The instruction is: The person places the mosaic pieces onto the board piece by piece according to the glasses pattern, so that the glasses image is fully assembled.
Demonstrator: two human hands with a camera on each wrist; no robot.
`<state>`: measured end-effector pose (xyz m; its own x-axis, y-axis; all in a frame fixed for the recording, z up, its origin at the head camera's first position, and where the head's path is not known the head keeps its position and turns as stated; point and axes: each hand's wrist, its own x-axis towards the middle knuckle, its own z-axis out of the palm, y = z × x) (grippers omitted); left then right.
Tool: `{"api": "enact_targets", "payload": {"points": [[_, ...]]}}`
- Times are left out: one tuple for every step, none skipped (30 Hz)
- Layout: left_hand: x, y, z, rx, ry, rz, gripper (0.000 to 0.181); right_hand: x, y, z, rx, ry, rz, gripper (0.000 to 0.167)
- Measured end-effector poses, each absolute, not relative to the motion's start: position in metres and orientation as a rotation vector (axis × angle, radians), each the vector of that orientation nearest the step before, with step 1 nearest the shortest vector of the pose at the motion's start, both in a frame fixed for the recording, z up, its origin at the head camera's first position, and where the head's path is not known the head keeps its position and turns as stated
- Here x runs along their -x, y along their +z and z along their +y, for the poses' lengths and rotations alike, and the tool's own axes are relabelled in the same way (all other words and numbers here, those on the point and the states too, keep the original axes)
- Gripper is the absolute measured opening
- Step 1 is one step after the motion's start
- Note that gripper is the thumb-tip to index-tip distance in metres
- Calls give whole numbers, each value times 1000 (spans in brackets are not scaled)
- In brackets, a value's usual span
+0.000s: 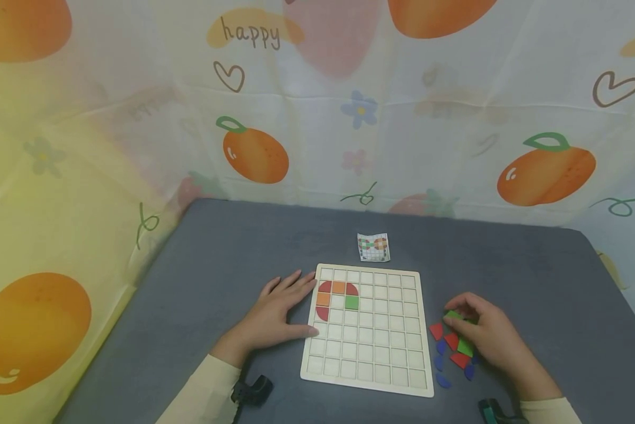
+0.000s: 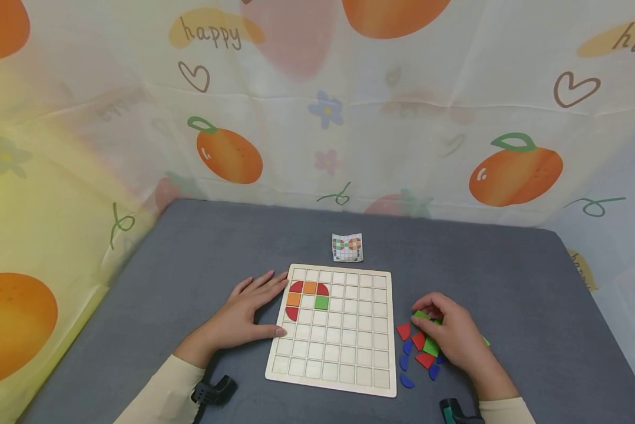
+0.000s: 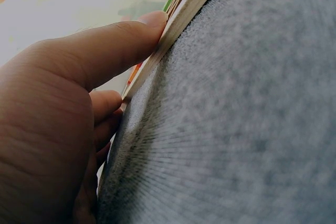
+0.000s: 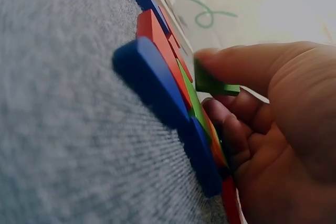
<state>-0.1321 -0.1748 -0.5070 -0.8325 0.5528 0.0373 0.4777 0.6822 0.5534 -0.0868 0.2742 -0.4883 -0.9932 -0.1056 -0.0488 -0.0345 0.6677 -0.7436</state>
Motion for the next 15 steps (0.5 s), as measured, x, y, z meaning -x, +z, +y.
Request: {"api": "enact_targets", "payload": {"points": [[132,-507,-175,-850,851,2757,103,87,-488,274,99,-1246,2797,20],[132,-507,-175,-851,850,2759,102,86,-488,273,84,-1248,2811,19],[132,-508,-175,-852,850,2759,102,86,-488,272,77,-1264,2823,19],[132,-508,-174,-852,848,2760,102,86,-488,272,70,-1277,2838,19],[132,-508,-174,-852,848,2760,102,86,-487,271,66,-1295,2850,18],[132,-508,-174,-852,848,2760,102,86,-487,270,62,-1309,2866,18],[132,-508,-174,-852,847,2761,102,86,-486,269,61,-1322,2882,18],[132,-509,-174,-852,848,2762,102,86,-485,268,60,-1336,2896,18],[132,-509,-174,-852,850,2762,102,86,-484,267,58,-1352,2907,18],[132,-508,-174,-852,851,2762,102,85,-482,265,56,-1362,2916,18],[132,-508,-174,-851,853,2761,102,85,-481,264,54,-1380,2922,18],[132,-508,-174,-850,853,2761,102,85,-480,262,59,-1399,2922,18],[132,-508,-174,-850,853,2761,102,84,-479,260,69,-1417,2925,18],[132,-508,-174,-847,853,2760,102,84,-477,258,77,-1440,2919,18],[132,-507,-174,-845,852,2759,102,84,-476,256,89,-1463,2910,18]]}}
